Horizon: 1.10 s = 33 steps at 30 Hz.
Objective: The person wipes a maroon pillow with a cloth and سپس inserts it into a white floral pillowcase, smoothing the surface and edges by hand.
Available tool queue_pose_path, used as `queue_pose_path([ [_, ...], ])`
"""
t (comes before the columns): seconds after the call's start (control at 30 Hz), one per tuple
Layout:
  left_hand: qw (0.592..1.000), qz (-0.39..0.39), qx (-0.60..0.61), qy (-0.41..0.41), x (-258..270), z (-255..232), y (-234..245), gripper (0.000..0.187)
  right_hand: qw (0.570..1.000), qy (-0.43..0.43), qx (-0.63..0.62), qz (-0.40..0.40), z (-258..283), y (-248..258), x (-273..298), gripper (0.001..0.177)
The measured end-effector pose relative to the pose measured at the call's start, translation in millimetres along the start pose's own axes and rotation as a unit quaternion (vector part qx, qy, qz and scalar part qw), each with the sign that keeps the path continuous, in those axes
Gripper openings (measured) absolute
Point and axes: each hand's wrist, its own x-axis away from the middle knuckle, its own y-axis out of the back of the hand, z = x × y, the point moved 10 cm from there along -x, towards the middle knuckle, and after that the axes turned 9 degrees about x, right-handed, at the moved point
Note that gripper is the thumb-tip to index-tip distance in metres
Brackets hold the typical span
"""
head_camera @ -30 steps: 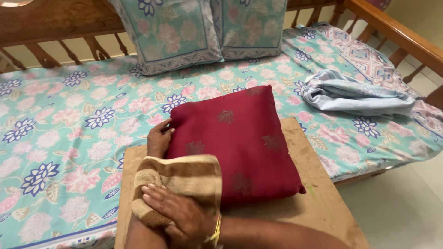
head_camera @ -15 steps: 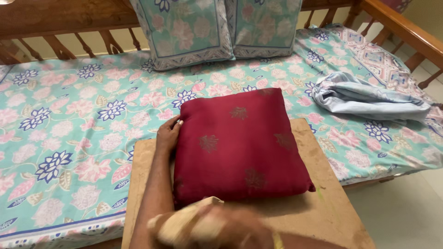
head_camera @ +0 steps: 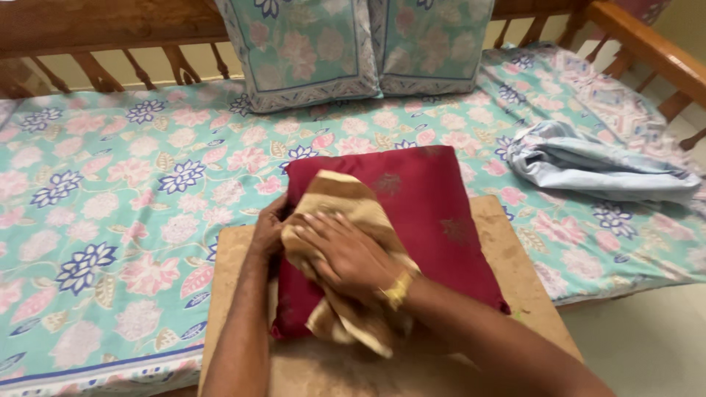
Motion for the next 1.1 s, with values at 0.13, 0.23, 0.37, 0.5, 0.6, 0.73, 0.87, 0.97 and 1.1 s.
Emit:
queue_pose_path([
  [0.13, 0.998, 0.007, -0.049, -0.031, 7, 19, 29, 0.038, 0.994, -0.040, 0.028, 0.101, -20, -38, -97, 0.049],
  [0.23, 0.993, -0.116, -0.029, 0.022, 20, 10, 27, 0.019, 0.990, -0.094, -0.001, 0.109, -60, -36, -123, 0.048],
  [0.37, 0.990, -0.127, -0.055, 0.011, 18, -55, -16, 0.032, 0.950, -0.242, 0.067, 0.184, -180, -36, -89, 0.049],
  [0.5, 0.964, -0.176, -0.199, 0.008, 22, -87, -27, 0.042, 0.899, -0.412, 0.036, 0.145, -293, 11, 6, 0.038],
  [0.6, 0.956, -0.192, -0.220, 0.006, 21, -80, -19, 0.041, 0.929, -0.367, -0.035, 0.046, -307, 36, 66, 0.048],
  [0.73, 0.980, -0.173, -0.092, 0.031, 7, -81, -25, 0.045, 0.972, -0.190, -0.093, -0.103, -217, 60, 138, 0.057],
  [0.87, 0.950, -0.094, 0.138, 0.263, 17, -94, -94, 0.065, 0.759, -0.511, -0.388, -0.114, -228, 32, 189, 0.054],
  [0.97, 0.992, -0.045, -0.032, 0.109, -3, -173, -124, 0.072, 0.698, -0.527, -0.440, -0.202, -263, 51, 187, 0.048],
  [1.1, 0.986, 0.024, 0.116, -0.118, 5, -259, -129, 0.084, 0.822, -0.315, -0.212, -0.424, -265, 150, 194, 0.045],
])
